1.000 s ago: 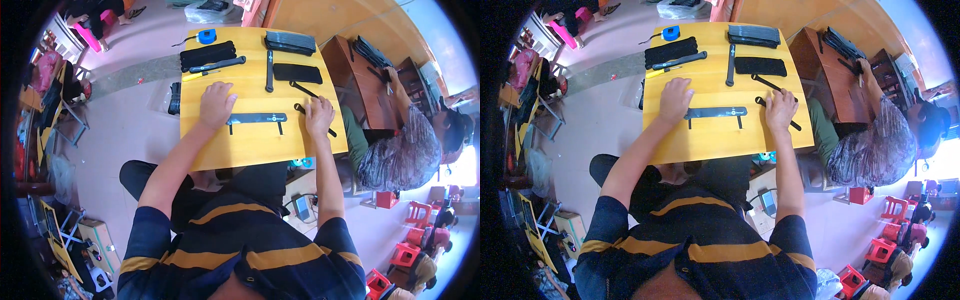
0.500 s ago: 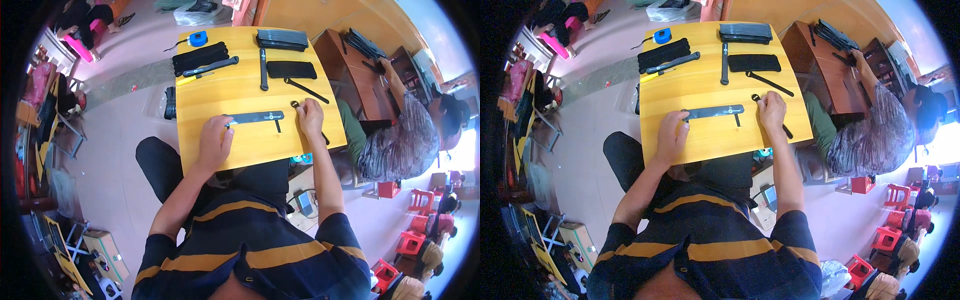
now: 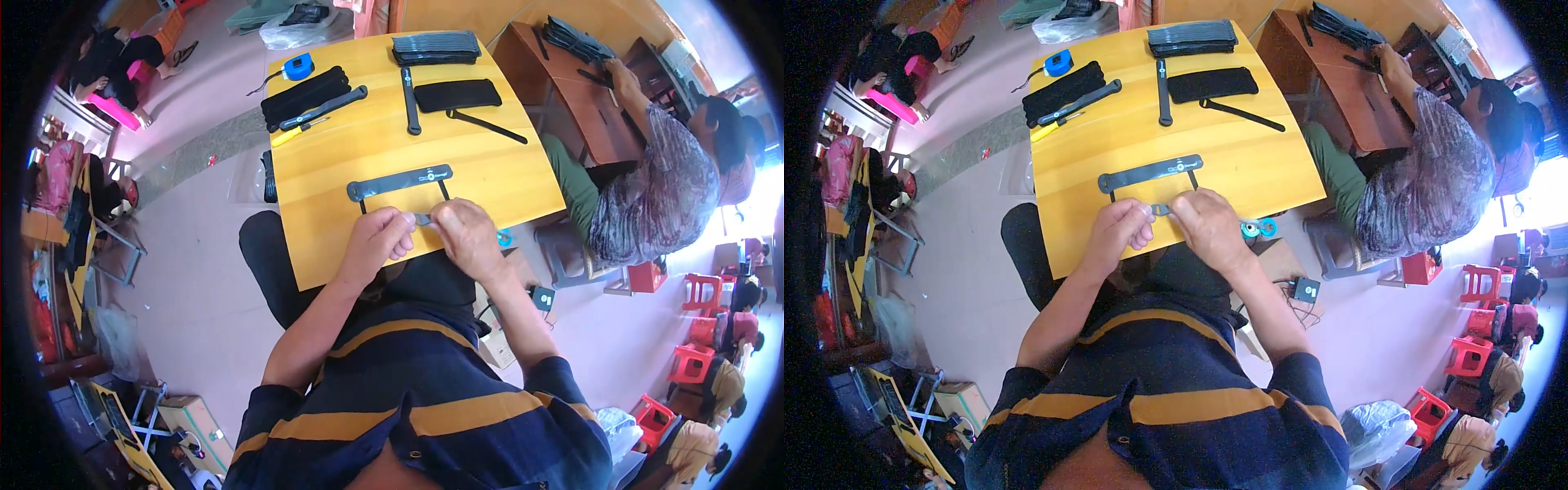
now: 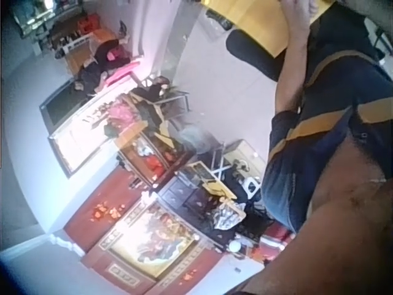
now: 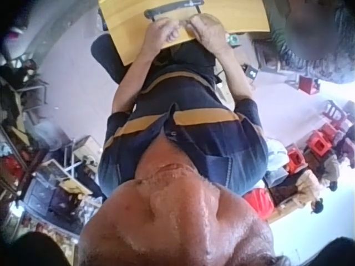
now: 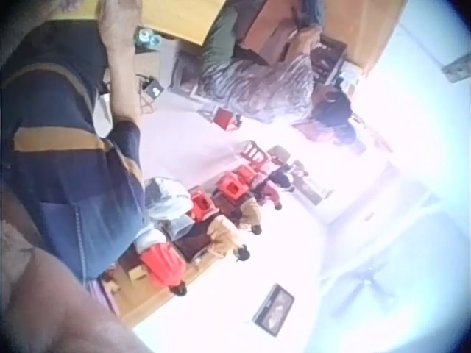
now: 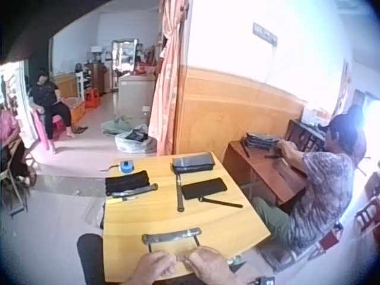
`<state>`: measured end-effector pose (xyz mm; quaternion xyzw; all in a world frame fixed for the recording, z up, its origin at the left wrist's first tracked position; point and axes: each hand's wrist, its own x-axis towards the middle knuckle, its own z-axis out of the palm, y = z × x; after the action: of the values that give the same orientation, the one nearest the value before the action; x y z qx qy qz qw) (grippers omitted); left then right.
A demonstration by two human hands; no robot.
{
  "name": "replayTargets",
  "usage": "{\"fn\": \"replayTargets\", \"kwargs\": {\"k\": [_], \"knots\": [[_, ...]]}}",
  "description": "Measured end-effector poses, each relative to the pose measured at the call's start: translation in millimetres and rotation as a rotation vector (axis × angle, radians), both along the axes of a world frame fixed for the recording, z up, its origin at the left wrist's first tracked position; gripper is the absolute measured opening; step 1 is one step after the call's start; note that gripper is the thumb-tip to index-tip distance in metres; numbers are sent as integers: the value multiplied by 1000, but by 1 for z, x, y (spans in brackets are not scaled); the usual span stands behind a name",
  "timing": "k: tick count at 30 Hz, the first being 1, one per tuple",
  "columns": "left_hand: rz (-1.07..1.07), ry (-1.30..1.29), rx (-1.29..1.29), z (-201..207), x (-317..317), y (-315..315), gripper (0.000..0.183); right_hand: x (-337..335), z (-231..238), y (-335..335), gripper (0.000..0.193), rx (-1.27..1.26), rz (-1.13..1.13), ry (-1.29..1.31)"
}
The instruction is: Assembling small plastic components by attaching straps with screws and a screwdriver.
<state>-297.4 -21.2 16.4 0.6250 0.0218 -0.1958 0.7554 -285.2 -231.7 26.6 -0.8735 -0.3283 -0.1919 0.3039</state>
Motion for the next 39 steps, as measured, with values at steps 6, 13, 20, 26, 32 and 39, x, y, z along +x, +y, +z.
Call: {"fn": "replayTargets", "kwargs": {"k": [6,13,20,26,32,39], "knots": [[10,2,-21,-6,-8,3,20,-14,-1,10,21,9,46,43],[-15,-16,-24,-14,-9,8,12,-18,-8,7,20,94,38,208],[138,-10,54,-13,-14,26,12,-19,-14,-17,24,373,-28,860],[240,1,105,-13,-13,40,11,-3,-31,-52,13,358,14,1004],[295,-58,285,-20,-8,50,12,23,-23,-62,13,410,-133,1166],[281,-169,584,-28,4,56,13,50,-38,-56,15,550,-69,1063]]}}
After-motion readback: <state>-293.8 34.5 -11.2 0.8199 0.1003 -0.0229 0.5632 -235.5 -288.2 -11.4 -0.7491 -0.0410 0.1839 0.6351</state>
